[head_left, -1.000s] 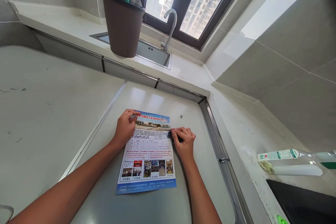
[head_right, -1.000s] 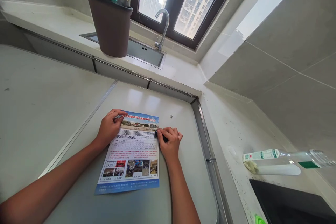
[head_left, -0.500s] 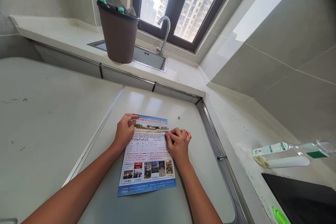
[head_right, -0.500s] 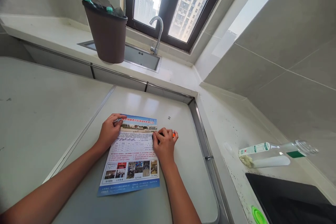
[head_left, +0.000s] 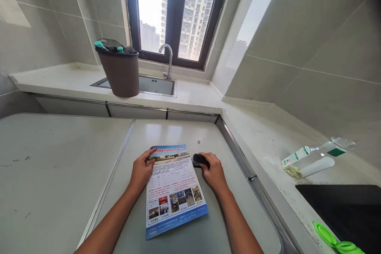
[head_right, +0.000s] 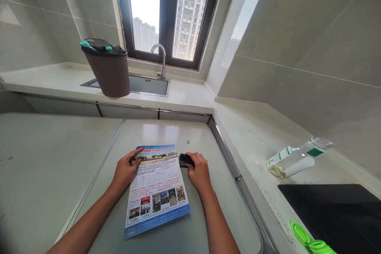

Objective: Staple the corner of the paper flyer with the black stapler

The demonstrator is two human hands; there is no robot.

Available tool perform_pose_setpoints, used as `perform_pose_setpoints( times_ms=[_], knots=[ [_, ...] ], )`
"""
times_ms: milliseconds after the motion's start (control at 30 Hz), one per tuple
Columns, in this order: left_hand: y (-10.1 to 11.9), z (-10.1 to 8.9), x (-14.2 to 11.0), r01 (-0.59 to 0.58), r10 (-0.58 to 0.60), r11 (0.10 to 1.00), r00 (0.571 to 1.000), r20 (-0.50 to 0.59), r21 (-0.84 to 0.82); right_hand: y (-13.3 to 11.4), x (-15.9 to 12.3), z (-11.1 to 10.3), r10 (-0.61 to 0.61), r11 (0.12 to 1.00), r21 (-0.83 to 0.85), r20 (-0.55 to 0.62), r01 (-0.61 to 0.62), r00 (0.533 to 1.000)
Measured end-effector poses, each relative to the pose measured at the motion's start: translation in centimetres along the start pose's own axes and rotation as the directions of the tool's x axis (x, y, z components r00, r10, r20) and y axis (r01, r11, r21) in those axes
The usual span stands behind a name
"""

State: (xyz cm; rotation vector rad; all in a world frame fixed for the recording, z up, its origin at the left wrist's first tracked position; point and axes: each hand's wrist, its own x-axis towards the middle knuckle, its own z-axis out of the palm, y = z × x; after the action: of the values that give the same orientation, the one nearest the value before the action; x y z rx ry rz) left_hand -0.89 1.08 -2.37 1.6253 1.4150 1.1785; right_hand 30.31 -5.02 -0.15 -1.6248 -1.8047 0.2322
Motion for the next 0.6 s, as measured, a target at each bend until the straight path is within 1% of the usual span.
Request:
perform_pose_setpoints(
  times_ms=[67,100,167,200,233,267,300,367,400,433,467,533,600],
  knots=[
    [0.0,0.0,0.1,-0.010,0.010,1.000,1.000,0.015,0.013,0.9,0.1,0.2,0.042,0.998,-0.031,-0.121,-0.046,0.992],
    [0.0,0.0,0.1,-0.014,0.013,1.000,1.000,0.022,0.014,1.2,0.1,0.3,0.056,0.997,-0.048,-0.196,-0.066,0.979],
    [0.1,0.0,0.2,-0.015,0.015,1.000,0.999,0.029,0.006,1.4,0.1,0.3,0.061,0.993,-0.070,-0.354,-0.091,0.933],
    [0.1,0.0,0.2,-0.014,0.014,1.000,0.999,0.030,0.001,1.1,0.0,0.4,0.050,0.994,-0.070,-0.412,-0.087,0.910],
    [0.1,0.0,0.2,-0.013,0.013,1.000,0.999,0.029,-0.004,0.5,-0.1,0.4,0.033,0.996,-0.063,-0.442,-0.068,0.896],
    [0.1,0.0,0.2,-0.012,0.013,1.000,1.000,0.024,-0.007,-0.4,-0.3,0.5,0.011,0.998,-0.049,-0.439,-0.036,0.899],
    [0.1,0.0,0.2,-0.012,0.012,1.000,1.000,0.018,-0.010,-1.5,-0.5,0.7,-0.014,1.000,-0.027,-0.402,0.004,0.916],
    [0.1,0.0,0.2,-0.011,0.012,1.000,1.000,0.012,-0.018,-4.4,-0.9,1.3,-0.064,0.997,0.034,-0.259,0.075,0.964],
    [0.1,0.0,0.2,-0.013,0.013,1.000,1.000,0.009,-0.024,-5.9,-1.2,1.9,-0.080,0.993,0.071,-0.175,0.094,0.981],
    [0.1,-0.1,0.2,-0.013,0.013,0.999,1.000,0.006,-0.032,-7.4,-1.4,2.6,-0.094,0.988,0.111,-0.109,0.106,0.990],
    [0.2,-0.2,0.2,-0.013,0.013,0.999,1.000,0.007,-0.041,-8.7,-1.6,3.3,-0.088,0.983,0.153,-0.081,0.099,0.993],
    [0.2,-0.3,0.2,-0.008,0.009,0.998,1.000,0.008,-0.066,-10.6,-2.0,4.8,-0.068,0.976,0.202,-0.062,0.080,0.996],
    [0.2,-0.4,0.3,-0.005,0.006,0.996,1.000,0.005,-0.085,-11.6,-2.2,6.0,-0.073,0.975,0.207,-0.043,0.080,0.996]
  ],
)
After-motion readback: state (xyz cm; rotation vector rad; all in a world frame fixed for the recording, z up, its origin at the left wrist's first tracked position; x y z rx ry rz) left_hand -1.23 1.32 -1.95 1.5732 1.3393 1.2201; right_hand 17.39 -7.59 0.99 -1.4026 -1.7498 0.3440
